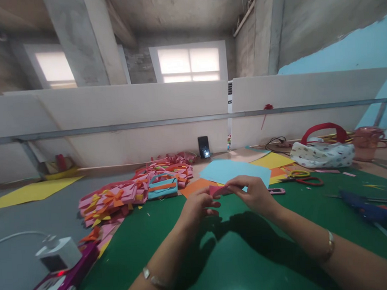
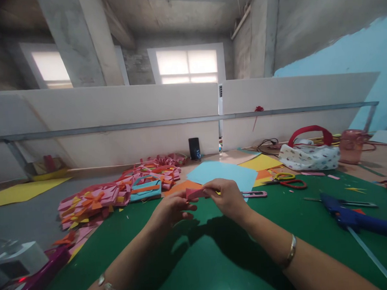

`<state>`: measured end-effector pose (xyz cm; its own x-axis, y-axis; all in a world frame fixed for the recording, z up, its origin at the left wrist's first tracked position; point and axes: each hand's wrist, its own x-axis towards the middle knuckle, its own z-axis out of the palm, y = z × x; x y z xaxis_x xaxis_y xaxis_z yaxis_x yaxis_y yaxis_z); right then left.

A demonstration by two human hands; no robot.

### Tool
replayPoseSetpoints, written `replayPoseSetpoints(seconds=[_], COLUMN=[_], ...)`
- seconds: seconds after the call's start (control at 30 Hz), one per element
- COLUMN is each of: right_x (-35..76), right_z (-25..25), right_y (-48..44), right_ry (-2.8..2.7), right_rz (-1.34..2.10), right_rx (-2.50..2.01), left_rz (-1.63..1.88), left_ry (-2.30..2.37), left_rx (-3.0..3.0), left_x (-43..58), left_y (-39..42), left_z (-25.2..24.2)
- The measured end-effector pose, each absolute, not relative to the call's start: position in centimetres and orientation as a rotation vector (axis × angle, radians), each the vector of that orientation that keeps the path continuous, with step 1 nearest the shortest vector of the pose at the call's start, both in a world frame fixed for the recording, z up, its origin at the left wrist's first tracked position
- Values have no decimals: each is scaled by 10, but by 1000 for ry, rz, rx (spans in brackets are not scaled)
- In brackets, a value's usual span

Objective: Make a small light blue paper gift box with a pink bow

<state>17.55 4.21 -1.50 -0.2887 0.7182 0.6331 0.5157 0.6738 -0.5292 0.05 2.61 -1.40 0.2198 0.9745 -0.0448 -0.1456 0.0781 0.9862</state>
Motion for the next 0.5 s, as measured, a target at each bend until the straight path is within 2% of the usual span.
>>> replayPoseSetpoints(seconds=[0.27,0.5], right_x=[175,175], right_z=[-17,-17], right_y=[43,47], right_ry=[-1971,-1880], right_rz=[233,488], right_rx=[-965,-1019], left_rz=[1213,1249], left_ry=[1170,1145], left_rx=[1377,1318], left_x=[1,2], left_y=[33,33], left_z=[-27,-25])
